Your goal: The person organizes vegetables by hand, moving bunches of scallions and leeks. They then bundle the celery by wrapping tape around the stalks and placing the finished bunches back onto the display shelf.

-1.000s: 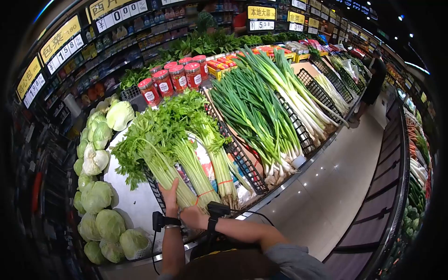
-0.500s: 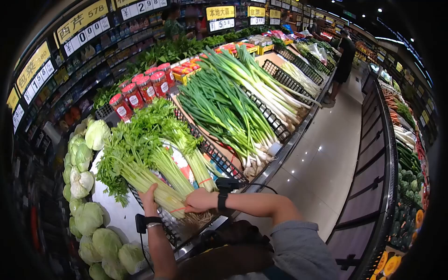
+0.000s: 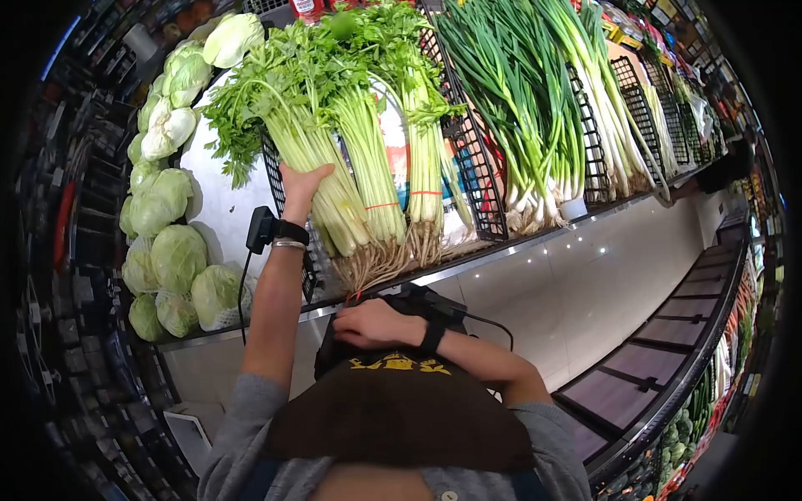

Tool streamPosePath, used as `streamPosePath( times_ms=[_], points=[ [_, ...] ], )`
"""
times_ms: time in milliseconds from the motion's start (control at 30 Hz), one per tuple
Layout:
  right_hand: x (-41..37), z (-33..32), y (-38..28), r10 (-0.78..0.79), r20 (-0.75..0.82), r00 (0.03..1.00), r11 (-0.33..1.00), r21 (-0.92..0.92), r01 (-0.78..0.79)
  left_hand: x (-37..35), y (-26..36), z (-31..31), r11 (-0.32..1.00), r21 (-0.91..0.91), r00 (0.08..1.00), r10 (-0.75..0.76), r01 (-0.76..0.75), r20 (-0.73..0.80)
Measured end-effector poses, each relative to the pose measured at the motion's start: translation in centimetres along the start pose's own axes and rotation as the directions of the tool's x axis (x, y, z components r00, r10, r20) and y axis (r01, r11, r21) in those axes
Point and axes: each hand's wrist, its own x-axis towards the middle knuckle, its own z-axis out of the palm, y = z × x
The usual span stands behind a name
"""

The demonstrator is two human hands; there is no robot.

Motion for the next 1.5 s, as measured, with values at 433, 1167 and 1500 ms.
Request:
streamPosePath(
  times_ms=[433,1167,1500],
  points=[
    [-2.0,-2.1,2.2,0.213,-0.104,0.971,0.961,-0.158,-0.228,-5.2,3.7,-0.5,0.667,0.570,0.775,0.627,-0.480,-0.080],
    [-9.7,-10.9,-6.7,0.443,-0.203,0.873,0.765,0.593,-0.250,-2.6,0.7,-3.2,0.145,0.339,0.367,0.456,-0.929,0.811],
    [-0.9,-7.6,9.2,0.298,-0.678,0.672,0.870,-0.097,-0.484,-3.1,1.1,1.6,0.900,0.380,0.883,0.012,-0.214,0.469]
  ],
)
